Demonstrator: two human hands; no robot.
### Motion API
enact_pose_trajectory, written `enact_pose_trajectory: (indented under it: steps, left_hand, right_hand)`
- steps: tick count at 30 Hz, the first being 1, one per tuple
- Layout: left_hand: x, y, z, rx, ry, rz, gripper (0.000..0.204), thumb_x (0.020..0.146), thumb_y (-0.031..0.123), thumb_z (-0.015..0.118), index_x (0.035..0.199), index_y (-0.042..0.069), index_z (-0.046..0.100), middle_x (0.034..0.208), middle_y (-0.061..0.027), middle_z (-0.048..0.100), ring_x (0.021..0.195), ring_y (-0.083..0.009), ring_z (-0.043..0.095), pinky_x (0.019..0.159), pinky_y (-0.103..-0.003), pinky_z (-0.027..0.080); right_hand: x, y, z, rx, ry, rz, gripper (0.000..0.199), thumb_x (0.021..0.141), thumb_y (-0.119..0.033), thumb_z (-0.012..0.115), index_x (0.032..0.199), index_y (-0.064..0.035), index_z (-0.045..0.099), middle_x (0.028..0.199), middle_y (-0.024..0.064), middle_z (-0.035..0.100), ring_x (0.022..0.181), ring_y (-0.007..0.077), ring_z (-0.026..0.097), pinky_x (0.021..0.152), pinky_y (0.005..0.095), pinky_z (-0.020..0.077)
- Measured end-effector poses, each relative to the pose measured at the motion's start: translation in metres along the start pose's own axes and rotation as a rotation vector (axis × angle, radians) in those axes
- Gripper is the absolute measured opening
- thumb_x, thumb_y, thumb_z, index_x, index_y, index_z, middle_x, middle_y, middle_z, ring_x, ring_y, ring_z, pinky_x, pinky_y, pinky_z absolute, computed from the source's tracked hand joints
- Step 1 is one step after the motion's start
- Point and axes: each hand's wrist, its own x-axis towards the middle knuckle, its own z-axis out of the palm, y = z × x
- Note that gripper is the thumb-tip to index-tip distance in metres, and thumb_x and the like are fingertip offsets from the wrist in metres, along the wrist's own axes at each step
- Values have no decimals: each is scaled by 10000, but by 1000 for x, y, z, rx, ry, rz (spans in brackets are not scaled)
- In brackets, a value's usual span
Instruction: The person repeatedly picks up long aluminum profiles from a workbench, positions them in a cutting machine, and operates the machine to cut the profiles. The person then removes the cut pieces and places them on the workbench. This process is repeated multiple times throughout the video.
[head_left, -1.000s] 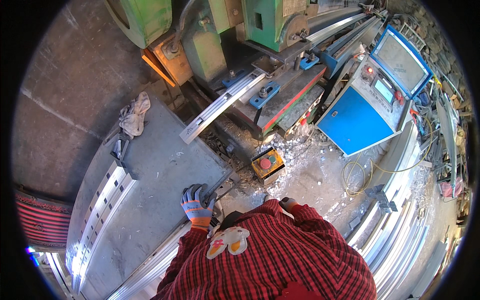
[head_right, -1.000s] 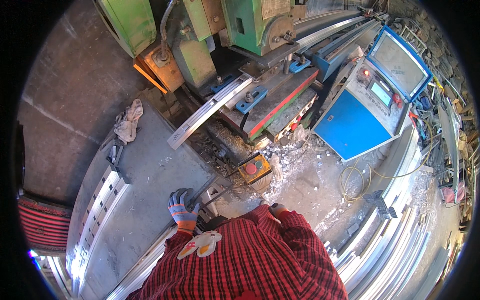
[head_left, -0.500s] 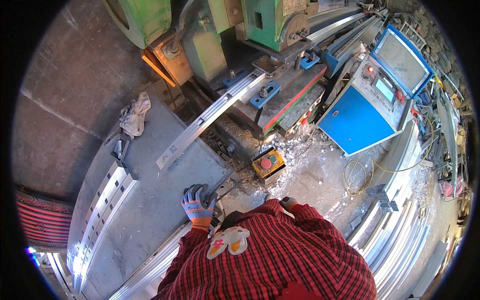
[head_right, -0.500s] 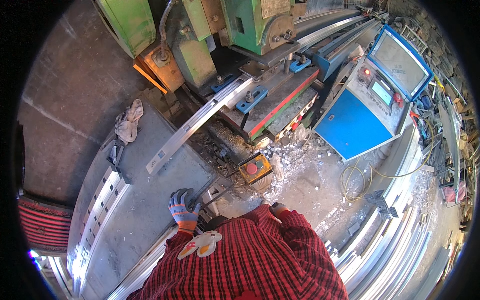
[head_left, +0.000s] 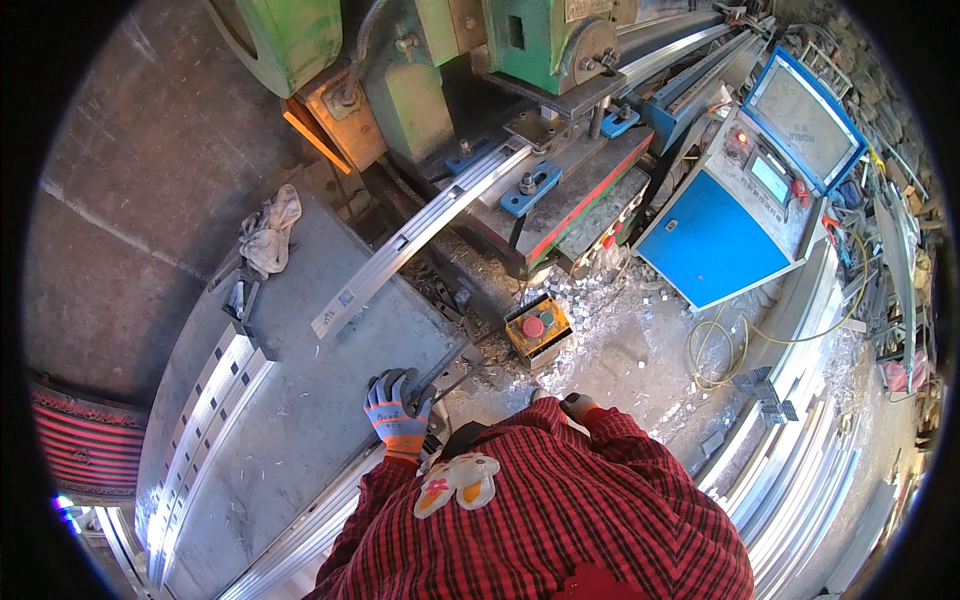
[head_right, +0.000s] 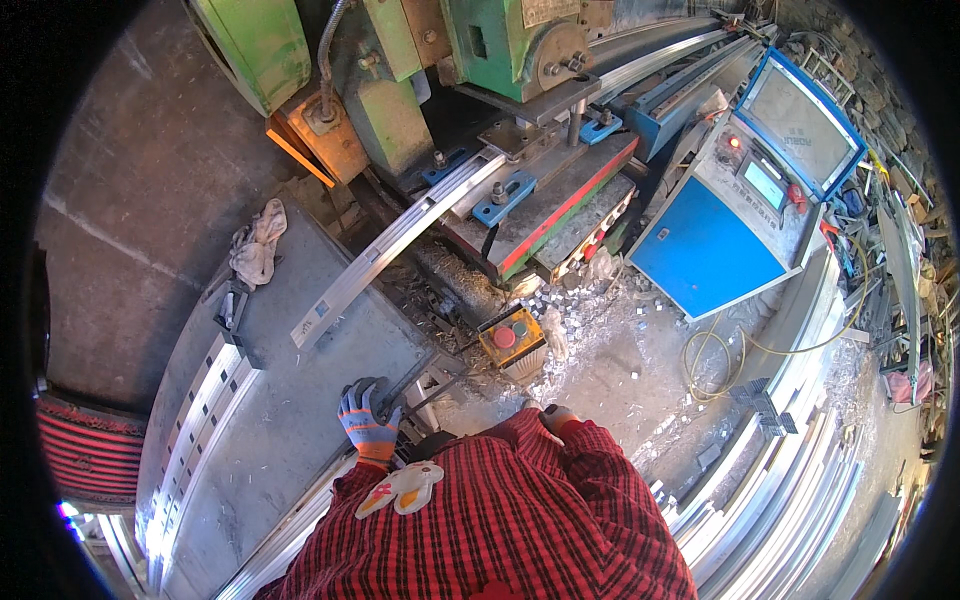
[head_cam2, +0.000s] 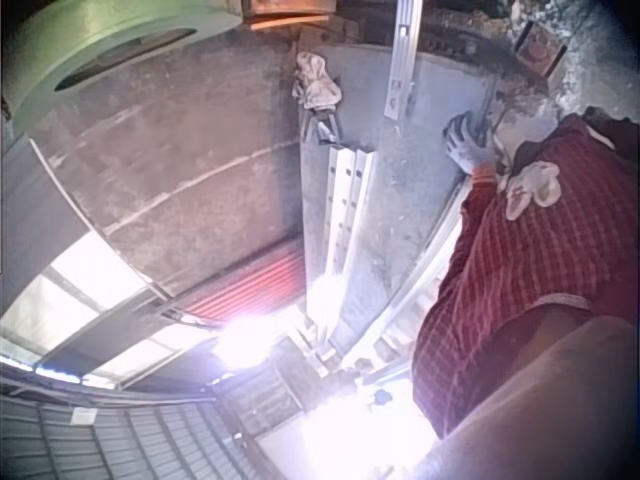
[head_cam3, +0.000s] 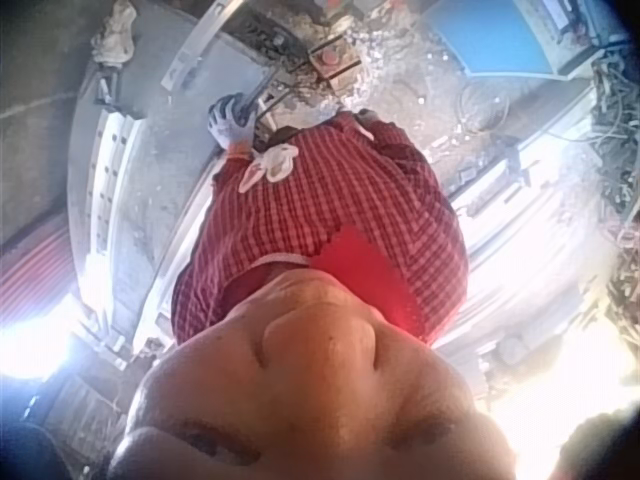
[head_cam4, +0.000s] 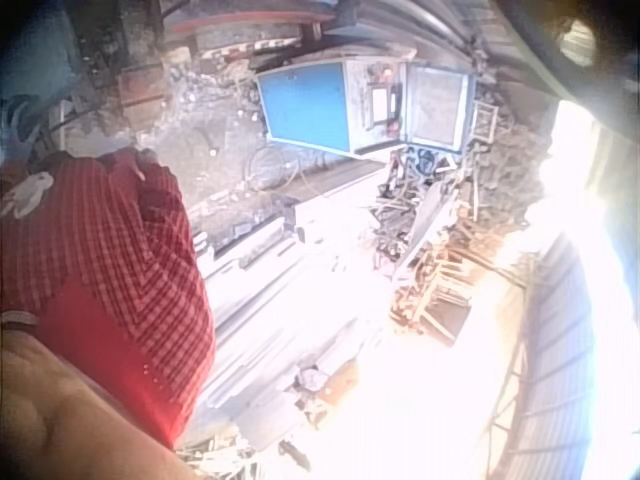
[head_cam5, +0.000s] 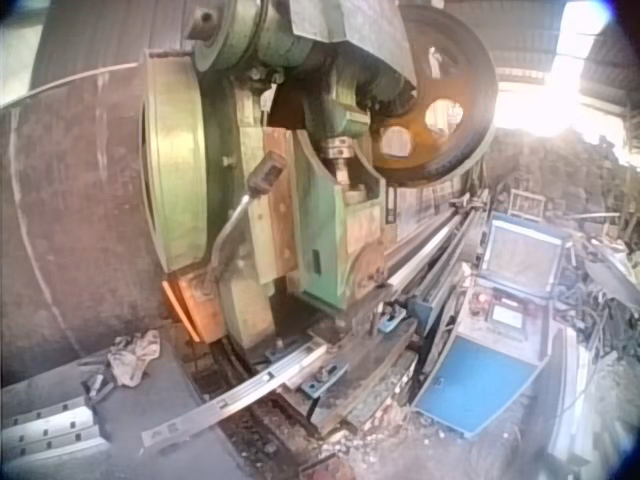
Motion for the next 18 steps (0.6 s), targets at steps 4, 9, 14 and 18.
enact_pose_trajectory:
  steps: [4,9,14,18]
  left_hand:
    - [1,1,-1,-1,-7,-3,601,703,379,826,1217,154,611,1279,-72,567,1238,-327,491,1074,-511,341]
    - [1,2,0,6,-1,4,599,707,382,825,1218,155,609,1277,-71,567,1238,-328,491,1072,-511,342]
    - [0,0,1,8,-4,6,610,703,389,828,1223,156,608,1284,-69,561,1248,-332,483,1066,-514,344]
    - [0,0,1,14,-21,-8,627,696,389,830,1236,165,604,1300,-68,551,1263,-336,470,1063,-518,342]
  right_hand:
    - [2,1,2,6,4,15,534,886,-536,540,1131,-100,729,1150,213,698,1124,399,641,981,468,492]
    - [1,-1,0,-16,-4,8,534,893,-535,531,1140,-104,727,1160,213,695,1126,401,640,985,466,491]
    - [-3,-7,-3,-35,-2,5,536,900,-531,517,1136,-99,729,1159,217,695,1135,396,639,988,467,488]
    - [-1,-5,-2,-53,-4,-2,537,904,-520,511,1138,-87,725,1157,228,691,1141,407,632,995,478,481]
